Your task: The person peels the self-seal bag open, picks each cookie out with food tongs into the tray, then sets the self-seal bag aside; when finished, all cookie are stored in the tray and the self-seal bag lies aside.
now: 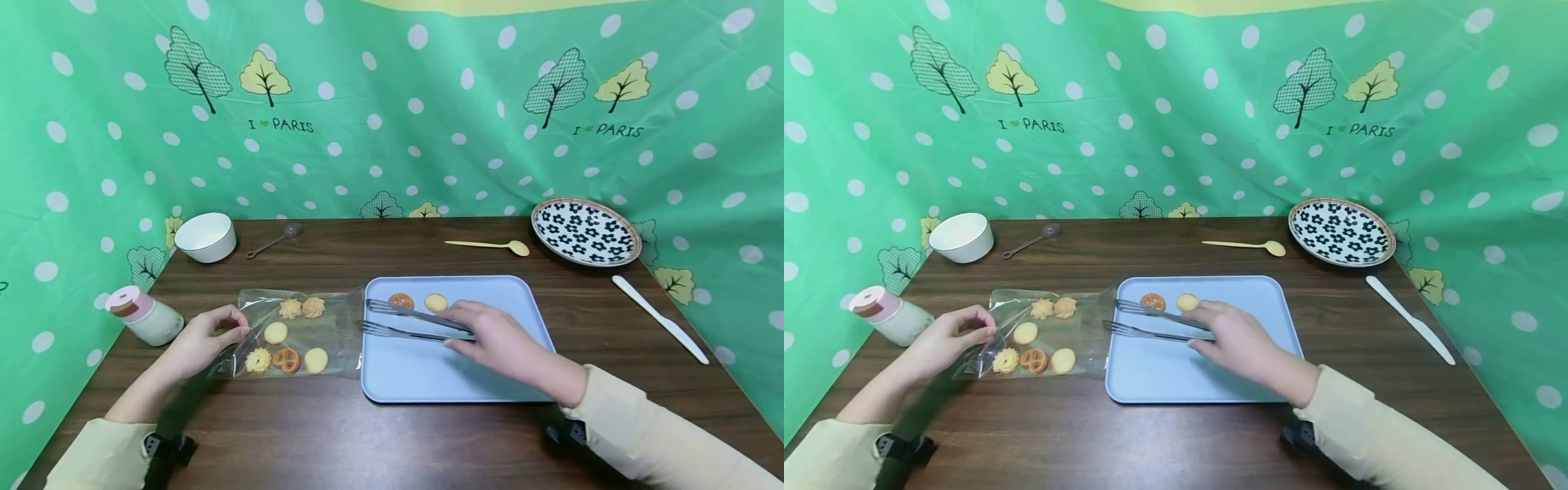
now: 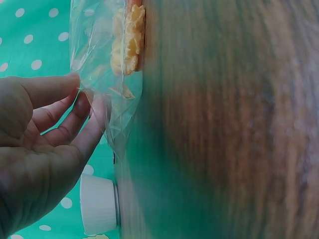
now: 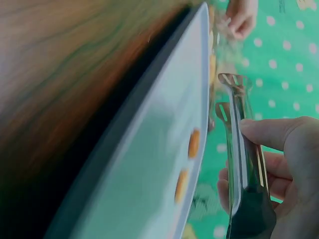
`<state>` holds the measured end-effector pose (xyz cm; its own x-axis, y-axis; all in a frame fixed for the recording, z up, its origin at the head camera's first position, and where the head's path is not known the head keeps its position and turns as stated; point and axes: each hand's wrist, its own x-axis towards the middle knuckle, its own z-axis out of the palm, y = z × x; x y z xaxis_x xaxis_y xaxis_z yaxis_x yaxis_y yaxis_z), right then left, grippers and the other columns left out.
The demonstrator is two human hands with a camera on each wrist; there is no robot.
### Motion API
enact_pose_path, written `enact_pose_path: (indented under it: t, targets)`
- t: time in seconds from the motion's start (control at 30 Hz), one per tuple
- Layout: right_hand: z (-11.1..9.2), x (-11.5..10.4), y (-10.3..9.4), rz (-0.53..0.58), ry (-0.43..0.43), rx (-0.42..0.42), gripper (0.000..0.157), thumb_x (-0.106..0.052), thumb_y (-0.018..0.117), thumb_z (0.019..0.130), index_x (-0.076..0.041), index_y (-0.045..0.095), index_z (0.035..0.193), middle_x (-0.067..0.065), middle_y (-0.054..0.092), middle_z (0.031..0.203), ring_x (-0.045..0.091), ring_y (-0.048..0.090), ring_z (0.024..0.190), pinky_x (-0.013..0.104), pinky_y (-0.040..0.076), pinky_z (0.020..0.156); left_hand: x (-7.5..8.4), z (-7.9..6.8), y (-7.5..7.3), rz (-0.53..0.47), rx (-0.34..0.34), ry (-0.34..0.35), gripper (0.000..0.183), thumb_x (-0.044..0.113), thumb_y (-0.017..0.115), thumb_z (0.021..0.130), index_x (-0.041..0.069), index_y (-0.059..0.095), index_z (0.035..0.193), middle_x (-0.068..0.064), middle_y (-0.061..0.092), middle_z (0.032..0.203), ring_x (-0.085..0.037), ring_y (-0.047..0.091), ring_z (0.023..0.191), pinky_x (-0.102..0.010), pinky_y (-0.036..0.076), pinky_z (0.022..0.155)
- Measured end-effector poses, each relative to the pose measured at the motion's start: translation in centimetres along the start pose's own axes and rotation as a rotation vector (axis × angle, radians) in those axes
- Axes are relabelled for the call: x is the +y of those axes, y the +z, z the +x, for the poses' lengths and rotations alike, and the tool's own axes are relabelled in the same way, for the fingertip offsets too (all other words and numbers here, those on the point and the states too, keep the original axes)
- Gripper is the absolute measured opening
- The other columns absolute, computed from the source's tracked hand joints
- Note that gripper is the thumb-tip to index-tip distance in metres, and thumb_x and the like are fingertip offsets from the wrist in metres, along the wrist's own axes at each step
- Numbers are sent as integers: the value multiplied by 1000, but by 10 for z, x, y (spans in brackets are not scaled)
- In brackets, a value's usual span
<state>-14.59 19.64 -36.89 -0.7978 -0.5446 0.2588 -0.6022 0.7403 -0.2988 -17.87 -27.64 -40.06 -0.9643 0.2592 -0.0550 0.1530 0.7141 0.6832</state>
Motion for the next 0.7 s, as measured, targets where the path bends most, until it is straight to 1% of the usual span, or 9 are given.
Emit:
enact_pose_path:
  t: [0.07, 0.23, 0.43, 0.53, 0.7]
  targets:
    - [8, -7, 6, -9, -17, -21, 39, -24, 76, 80, -14, 66, 116, -1, 65, 110, 16, 62, 103, 40, 50, 85, 0, 1, 0, -6, -3, 1, 12, 24, 61, 93, 12, 60, 96, -5, 61, 91, -20, 57, 85, -28, 45, 70]
    - [27, -19, 21, -41, -35, -62, 35, -25, 73, 83, -16, 66, 115, -3, 66, 110, 15, 62, 103, 38, 50, 84, 0, 1, 1, -9, -5, 5, 12, 23, 61, 93, 12, 60, 95, -5, 61, 91, -20, 57, 86, -28, 45, 70]
    - [48, -33, 37, -41, -30, -60, 41, -27, 74, 82, -13, 64, 119, 5, 62, 122, 22, 58, 114, 42, 48, 89, 1, 0, 1, -8, -3, 2, 10, 21, 61, 93, 12, 59, 95, -5, 61, 90, -20, 58, 85, -28, 45, 70]
    - [57, -39, 45, -51, -25, -51, 43, -27, 75, 81, -12, 64, 119, 4, 62, 119, 20, 58, 111, 39, 48, 89, 1, 0, 1, -16, -1, 4, 10, 20, 61, 93, 11, 59, 95, -6, 61, 91, -20, 58, 86, -28, 46, 70]
    - [68, -47, 54, -73, 12, -38, 44, -28, 76, 80, -11, 63, 119, 1, 63, 109, 16, 58, 103, 34, 50, 81, 1, 1, 0, -19, 3, 1, 11, 20, 61, 93, 10, 59, 96, -6, 61, 91, -21, 57, 86, -29, 45, 71]
